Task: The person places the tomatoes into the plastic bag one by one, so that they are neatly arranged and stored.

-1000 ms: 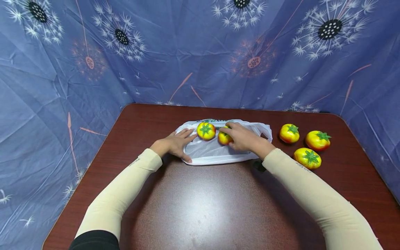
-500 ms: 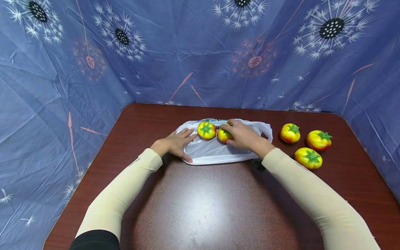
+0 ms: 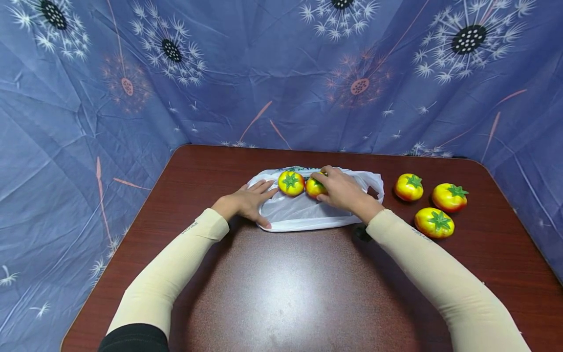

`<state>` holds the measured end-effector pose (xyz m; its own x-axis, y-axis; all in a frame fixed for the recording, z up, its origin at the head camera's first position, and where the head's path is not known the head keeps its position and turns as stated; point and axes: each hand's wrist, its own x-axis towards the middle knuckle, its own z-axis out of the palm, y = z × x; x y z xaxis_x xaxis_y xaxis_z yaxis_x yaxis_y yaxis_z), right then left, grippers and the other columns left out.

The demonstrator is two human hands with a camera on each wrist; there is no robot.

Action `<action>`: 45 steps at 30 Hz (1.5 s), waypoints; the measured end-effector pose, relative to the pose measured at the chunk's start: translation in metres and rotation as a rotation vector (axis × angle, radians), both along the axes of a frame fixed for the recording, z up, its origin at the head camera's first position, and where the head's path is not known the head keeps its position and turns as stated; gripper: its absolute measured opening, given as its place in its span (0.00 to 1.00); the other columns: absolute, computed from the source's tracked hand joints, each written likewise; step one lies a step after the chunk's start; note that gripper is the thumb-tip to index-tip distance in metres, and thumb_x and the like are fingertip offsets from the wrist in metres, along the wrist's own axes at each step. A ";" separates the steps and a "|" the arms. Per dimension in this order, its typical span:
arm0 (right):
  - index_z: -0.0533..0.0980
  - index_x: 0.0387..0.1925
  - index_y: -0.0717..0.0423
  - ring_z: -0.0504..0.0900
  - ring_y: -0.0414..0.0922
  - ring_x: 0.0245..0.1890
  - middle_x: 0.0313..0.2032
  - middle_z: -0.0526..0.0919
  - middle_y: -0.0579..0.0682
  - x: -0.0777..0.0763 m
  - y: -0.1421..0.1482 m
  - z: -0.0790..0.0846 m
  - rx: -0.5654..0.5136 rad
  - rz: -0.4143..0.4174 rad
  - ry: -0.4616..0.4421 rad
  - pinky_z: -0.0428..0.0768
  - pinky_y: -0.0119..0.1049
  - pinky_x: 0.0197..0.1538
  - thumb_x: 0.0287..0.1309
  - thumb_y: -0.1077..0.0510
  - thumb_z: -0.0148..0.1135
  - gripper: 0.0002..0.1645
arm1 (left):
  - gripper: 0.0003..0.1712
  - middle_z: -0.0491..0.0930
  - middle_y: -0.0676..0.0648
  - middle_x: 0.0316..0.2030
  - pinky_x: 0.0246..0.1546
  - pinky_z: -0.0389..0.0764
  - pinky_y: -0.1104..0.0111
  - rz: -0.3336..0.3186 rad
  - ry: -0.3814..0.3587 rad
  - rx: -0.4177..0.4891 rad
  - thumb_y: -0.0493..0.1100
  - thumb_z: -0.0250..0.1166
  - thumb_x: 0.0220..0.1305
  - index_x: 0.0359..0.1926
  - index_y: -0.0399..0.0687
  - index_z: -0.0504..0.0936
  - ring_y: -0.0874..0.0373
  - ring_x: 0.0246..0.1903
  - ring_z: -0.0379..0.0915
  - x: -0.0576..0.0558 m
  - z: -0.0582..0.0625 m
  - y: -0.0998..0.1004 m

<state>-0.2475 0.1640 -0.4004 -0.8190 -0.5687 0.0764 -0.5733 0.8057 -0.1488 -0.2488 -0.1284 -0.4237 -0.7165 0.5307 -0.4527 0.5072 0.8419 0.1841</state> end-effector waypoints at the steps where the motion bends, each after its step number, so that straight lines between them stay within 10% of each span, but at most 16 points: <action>1: 0.72 0.65 0.53 0.75 0.60 0.57 0.59 0.73 0.63 0.000 0.000 0.000 -0.001 -0.005 0.003 0.78 0.56 0.58 0.57 0.49 0.71 0.36 | 0.66 0.29 0.50 0.81 0.77 0.40 0.41 -0.002 0.001 0.003 0.74 0.67 0.50 0.80 0.62 0.40 0.50 0.80 0.24 0.000 0.000 0.000; 45: 0.66 0.71 0.51 0.70 0.61 0.64 0.68 0.66 0.62 0.013 0.007 0.015 0.011 -0.069 -0.037 0.74 0.59 0.63 0.54 0.48 0.72 0.44 | 0.67 0.32 0.48 0.81 0.77 0.40 0.42 -0.007 0.022 0.010 0.74 0.68 0.49 0.80 0.60 0.41 0.48 0.80 0.27 0.003 0.001 0.001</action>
